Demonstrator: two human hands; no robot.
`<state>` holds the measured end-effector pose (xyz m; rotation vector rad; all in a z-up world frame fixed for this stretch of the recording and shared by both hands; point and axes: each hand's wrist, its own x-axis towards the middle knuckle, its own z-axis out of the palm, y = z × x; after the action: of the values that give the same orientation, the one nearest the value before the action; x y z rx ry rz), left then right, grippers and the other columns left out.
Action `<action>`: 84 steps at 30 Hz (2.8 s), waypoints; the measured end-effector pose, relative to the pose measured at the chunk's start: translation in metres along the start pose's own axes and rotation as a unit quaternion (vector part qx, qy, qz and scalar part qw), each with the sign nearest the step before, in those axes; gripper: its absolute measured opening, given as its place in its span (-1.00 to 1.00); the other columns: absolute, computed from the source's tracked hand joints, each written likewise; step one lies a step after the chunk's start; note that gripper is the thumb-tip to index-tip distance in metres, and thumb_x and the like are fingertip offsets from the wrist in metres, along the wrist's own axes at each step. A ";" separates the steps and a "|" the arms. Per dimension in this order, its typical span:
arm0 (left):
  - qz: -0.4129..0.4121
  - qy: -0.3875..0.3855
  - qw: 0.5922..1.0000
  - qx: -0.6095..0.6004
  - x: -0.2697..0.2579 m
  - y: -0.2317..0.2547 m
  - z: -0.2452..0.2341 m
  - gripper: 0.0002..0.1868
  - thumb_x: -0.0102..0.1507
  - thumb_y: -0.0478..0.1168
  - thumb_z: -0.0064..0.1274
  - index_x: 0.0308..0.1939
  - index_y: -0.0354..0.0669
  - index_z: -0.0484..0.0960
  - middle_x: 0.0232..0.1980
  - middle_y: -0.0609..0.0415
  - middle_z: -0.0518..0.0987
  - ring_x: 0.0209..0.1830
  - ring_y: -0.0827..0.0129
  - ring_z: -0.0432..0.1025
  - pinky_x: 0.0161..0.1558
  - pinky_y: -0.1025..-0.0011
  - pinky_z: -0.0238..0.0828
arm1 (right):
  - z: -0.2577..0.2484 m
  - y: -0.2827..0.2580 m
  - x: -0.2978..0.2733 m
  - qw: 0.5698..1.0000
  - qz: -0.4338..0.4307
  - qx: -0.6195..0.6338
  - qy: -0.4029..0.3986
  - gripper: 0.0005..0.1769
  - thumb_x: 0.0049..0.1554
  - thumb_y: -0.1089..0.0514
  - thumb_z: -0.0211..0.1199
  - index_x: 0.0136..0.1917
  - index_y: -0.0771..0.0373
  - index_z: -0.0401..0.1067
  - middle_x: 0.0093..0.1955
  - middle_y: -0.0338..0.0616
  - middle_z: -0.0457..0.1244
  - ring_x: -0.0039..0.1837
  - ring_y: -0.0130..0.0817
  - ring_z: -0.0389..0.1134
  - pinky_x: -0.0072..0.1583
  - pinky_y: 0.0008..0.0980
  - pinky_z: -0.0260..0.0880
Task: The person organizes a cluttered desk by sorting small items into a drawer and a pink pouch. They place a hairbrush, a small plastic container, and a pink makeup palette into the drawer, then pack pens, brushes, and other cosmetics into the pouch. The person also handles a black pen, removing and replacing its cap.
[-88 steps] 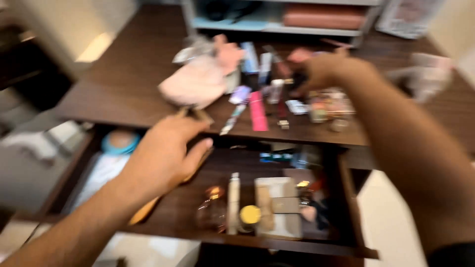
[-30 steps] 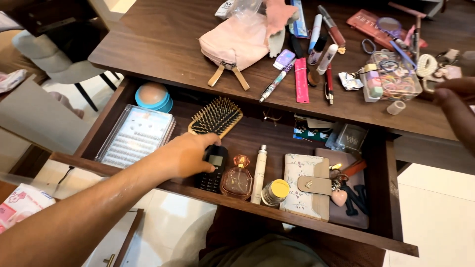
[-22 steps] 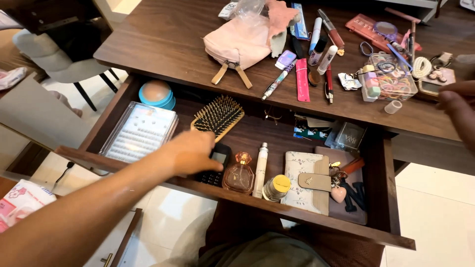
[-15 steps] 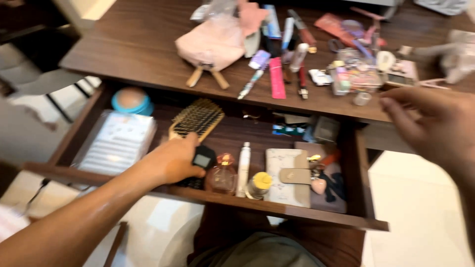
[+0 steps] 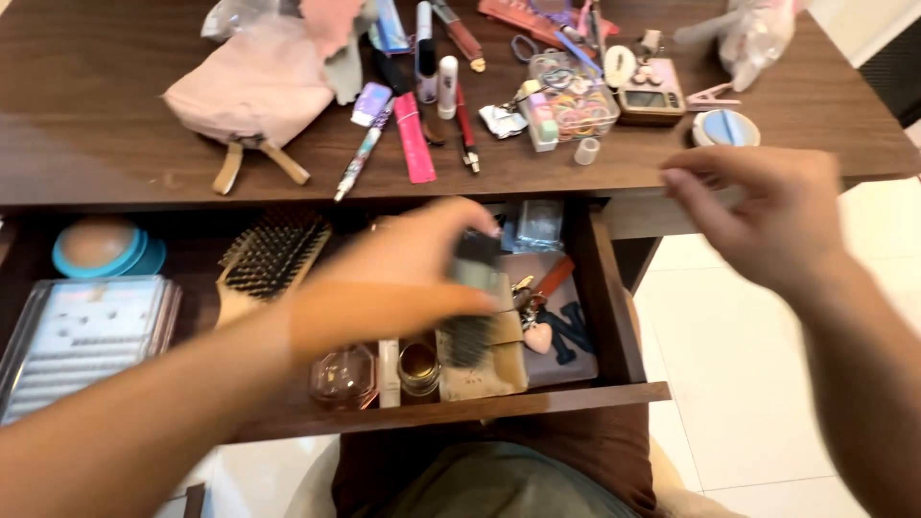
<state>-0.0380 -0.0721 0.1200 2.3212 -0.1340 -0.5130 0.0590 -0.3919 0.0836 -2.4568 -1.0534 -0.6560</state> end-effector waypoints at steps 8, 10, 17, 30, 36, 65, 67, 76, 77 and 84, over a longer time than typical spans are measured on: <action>0.046 -0.101 0.987 -0.116 0.076 0.013 0.073 -0.68 0.16 -0.44 0.13 -0.04 -0.26 0.43 -0.43 -0.01 0.56 -0.66 0.31 0.48 -0.50 0.39 0.47 | -0.009 0.002 -0.001 0.999 0.031 -0.023 0.009 -0.92 0.15 0.27 0.37 -0.07 0.31 0.61 -0.30 -0.14 0.40 -0.48 -0.44 0.25 -0.43 -0.51 0.16; 0.094 -0.088 0.992 0.009 0.092 0.021 0.045 -0.95 0.24 -0.39 0.06 -0.28 -0.27 0.50 -0.55 0.08 0.61 -0.63 0.34 0.56 -0.36 0.41 0.56 | -0.013 0.013 0.005 0.997 0.070 -0.037 0.015 -0.91 0.13 0.25 0.39 -0.07 0.29 0.62 -0.33 -0.14 0.39 -0.49 -0.42 0.21 -0.43 -0.46 0.12; 0.197 0.217 0.928 0.229 0.247 0.033 -0.065 -0.72 0.05 -0.19 0.26 -0.18 -0.14 0.76 -0.25 -0.03 0.69 -0.37 0.17 0.56 -0.20 0.25 0.54 | 0.018 0.034 0.084 0.992 0.021 -0.092 -0.086 -0.75 0.14 0.09 0.34 0.06 0.23 0.60 -0.05 -0.07 0.42 -0.17 -0.19 0.42 -0.07 -0.24 0.45; -0.002 0.088 0.994 0.062 0.273 0.056 -0.063 -0.47 0.18 -0.04 0.21 0.16 -0.25 0.62 0.21 -0.14 0.62 0.17 0.02 0.55 -0.01 -0.02 0.64 | 0.073 0.059 0.082 0.998 -0.034 -0.051 -0.019 -0.81 0.03 0.12 0.44 -0.07 0.13 0.51 0.02 -0.21 0.34 0.06 -0.07 0.47 0.02 -0.17 0.52; -0.031 0.099 0.983 -0.151 0.268 0.050 -0.082 -0.91 0.25 -0.36 0.09 -0.24 -0.35 0.63 -0.34 -0.03 0.59 -0.44 0.29 0.49 -0.39 0.33 0.57 | 0.045 0.020 0.102 0.995 0.071 0.052 -0.049 -0.84 0.02 0.25 0.32 -0.09 0.32 0.55 -0.18 -0.10 0.38 -0.27 -0.22 0.36 -0.18 -0.30 0.36; 0.098 0.423 0.901 -0.003 0.238 0.023 -0.131 -0.69 0.28 -0.17 0.01 0.07 -0.15 0.61 -0.02 0.01 0.69 -0.16 0.31 0.65 -0.12 0.33 0.63 | 0.075 0.013 0.193 0.991 0.071 0.114 0.014 -0.60 0.32 0.20 0.09 0.41 0.28 0.38 0.25 -0.03 0.28 -0.01 -0.28 0.17 -0.07 -0.37 0.21; 0.097 0.442 0.891 -0.026 0.245 0.014 -0.136 -0.70 0.29 -0.17 0.00 0.06 -0.17 0.59 -0.02 -0.01 0.68 -0.19 0.29 0.66 -0.18 0.33 0.65 | 0.081 0.024 0.197 0.975 0.180 0.132 -0.005 -0.64 0.31 0.17 0.12 0.36 0.15 0.44 -0.03 -0.21 0.44 -0.46 -0.58 0.11 -0.45 -0.60 0.08; 0.015 0.430 0.902 0.028 0.122 -0.138 -0.179 -0.68 0.16 -0.15 0.07 -0.03 -0.15 0.64 -0.11 -0.02 0.72 -0.22 0.16 0.64 -0.15 0.30 0.59 | 0.093 0.013 0.193 0.836 0.138 0.531 0.014 -0.76 0.52 0.11 0.13 0.43 0.00 0.31 0.21 -0.46 0.31 0.16 -0.72 0.44 0.34 -0.67 0.65; -0.001 0.415 0.909 0.034 0.084 -0.143 -0.182 -0.67 0.17 -0.17 0.07 -0.01 -0.17 0.62 -0.09 -0.03 0.71 -0.21 0.16 0.64 -0.15 0.31 0.59 | 0.097 -0.002 0.193 0.867 0.081 0.489 -0.053 -0.61 0.53 0.01 -0.06 0.53 0.17 0.18 0.35 -0.24 0.20 0.28 -0.47 0.31 0.34 -0.45 0.44; -0.026 0.287 0.956 0.057 -0.121 -0.107 -0.191 -0.57 0.21 -0.31 0.05 0.17 -0.27 0.49 -0.01 -0.12 0.66 -0.17 0.17 0.63 -0.13 0.34 0.62 | 0.048 -0.144 0.149 0.954 -0.109 0.255 -0.111 -0.77 0.09 0.43 0.34 0.03 0.43 0.41 -0.20 -0.06 0.34 -0.24 -0.36 0.35 -0.15 -0.43 0.35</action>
<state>-0.0775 0.1584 0.2078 2.4922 0.1820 0.1619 0.0543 -0.1899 0.1502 -2.0081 -1.3917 -0.1325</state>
